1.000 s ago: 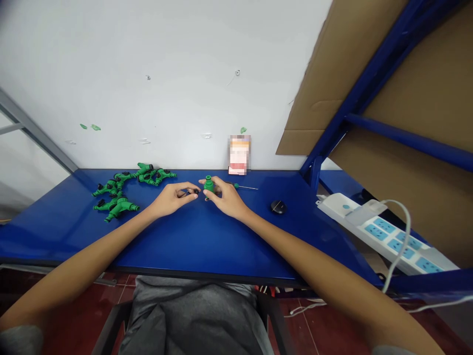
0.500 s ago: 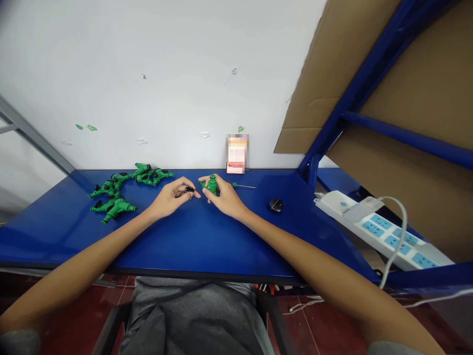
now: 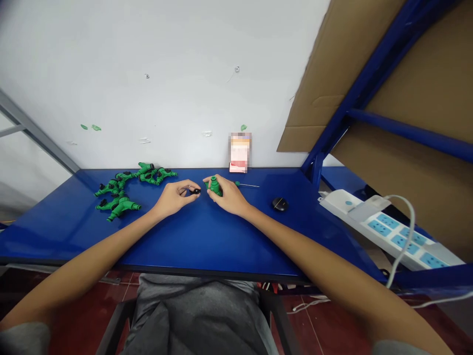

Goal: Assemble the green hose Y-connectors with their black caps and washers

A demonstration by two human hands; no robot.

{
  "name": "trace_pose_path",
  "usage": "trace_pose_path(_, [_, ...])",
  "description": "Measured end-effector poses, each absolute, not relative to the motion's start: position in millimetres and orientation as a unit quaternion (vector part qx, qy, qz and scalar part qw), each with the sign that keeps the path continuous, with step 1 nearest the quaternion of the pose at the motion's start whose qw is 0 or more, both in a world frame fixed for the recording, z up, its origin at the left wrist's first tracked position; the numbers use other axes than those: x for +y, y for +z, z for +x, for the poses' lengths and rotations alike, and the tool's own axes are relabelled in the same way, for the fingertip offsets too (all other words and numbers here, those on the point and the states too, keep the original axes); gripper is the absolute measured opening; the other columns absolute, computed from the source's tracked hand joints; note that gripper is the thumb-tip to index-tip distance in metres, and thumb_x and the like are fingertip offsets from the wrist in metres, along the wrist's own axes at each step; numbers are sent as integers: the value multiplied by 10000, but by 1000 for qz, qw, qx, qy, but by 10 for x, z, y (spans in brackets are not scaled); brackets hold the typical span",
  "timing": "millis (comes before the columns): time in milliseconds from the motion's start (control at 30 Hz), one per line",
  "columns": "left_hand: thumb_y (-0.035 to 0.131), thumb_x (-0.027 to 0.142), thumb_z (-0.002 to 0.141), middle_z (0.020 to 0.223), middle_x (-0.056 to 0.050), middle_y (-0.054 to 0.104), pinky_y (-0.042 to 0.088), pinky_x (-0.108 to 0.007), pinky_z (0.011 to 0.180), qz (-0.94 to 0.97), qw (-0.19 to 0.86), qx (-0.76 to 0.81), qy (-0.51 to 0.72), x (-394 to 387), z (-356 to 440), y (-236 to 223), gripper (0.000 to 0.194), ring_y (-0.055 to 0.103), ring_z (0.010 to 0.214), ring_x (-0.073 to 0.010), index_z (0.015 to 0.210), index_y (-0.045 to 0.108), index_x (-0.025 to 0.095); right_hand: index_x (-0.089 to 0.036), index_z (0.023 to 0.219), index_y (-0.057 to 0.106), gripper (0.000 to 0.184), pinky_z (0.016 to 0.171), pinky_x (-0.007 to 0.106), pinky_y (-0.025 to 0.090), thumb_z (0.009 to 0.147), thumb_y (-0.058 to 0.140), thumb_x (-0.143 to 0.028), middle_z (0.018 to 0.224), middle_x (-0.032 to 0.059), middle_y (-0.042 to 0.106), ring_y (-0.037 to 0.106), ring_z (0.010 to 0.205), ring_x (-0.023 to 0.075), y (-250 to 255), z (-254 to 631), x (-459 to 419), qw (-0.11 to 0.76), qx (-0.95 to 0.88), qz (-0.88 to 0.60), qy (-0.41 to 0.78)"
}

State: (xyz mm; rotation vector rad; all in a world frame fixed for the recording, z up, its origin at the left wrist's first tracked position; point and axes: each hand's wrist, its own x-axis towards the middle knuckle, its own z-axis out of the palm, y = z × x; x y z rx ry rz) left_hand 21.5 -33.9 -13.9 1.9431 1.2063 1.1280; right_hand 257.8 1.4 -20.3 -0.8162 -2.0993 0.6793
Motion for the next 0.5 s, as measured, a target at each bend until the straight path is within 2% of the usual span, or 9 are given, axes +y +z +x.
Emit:
trace_pose_path(100, [790, 295, 862, 910, -10, 740, 432, -256, 674, 744, 236, 472, 411, -302, 177, -134, 196, 583, 735, -137, 1038, 813, 212, -262, 1292, 658, 364, 982, 441, 592, 943, 597, -182, 1396, 79, 710, 744, 1097, 257, -167, 2603, -26, 370, -869, -270, 186])
trace_pose_path(133, [804, 285, 856, 914, -7, 735, 423, -258, 664, 748, 217, 476, 408, -287, 165, -138, 184, 558, 711, -131, 1026, 812, 215, -273, 1334, 648, 423, 977, 429, 596, 931, 589, -159, 1487, 75, 661, 734, 1132, 256, -155, 2613, -40, 353, -886, -258, 156])
trace_pose_path(200, [834, 267, 838, 900, 0, 715, 414, -260, 656, 752, 195, 481, 407, -260, 147, -158, 158, 525, 687, -124, 981, 801, 211, -302, 1427, 617, 534, 881, 385, 620, 920, 579, -138, 1600, 64, 573, 745, 1049, 228, -137, 2630, -62, 307, -912, -253, 103])
trace_pose_path(300, [859, 271, 831, 873, 12, 693, 411, -262, 656, 750, 196, 483, 407, -232, 133, -190, 157, 514, 680, -123, 948, 777, 208, -311, 1490, 595, 593, 725, 339, 617, 920, 584, -147, 1642, 74, 529, 736, 871, 185, -130, 2642, -69, 259, -925, -272, 51])
trace_pose_path(500, [849, 252, 845, 864, 16, 687, 404, -266, 662, 755, 196, 485, 395, -254, 153, -172, 122, 520, 688, -126, 933, 776, 211, -308, 1505, 592, 587, 750, 355, 625, 937, 581, -156, 1635, 86, 534, 733, 959, 216, -154, 2658, -31, 226, -939, -258, 13])
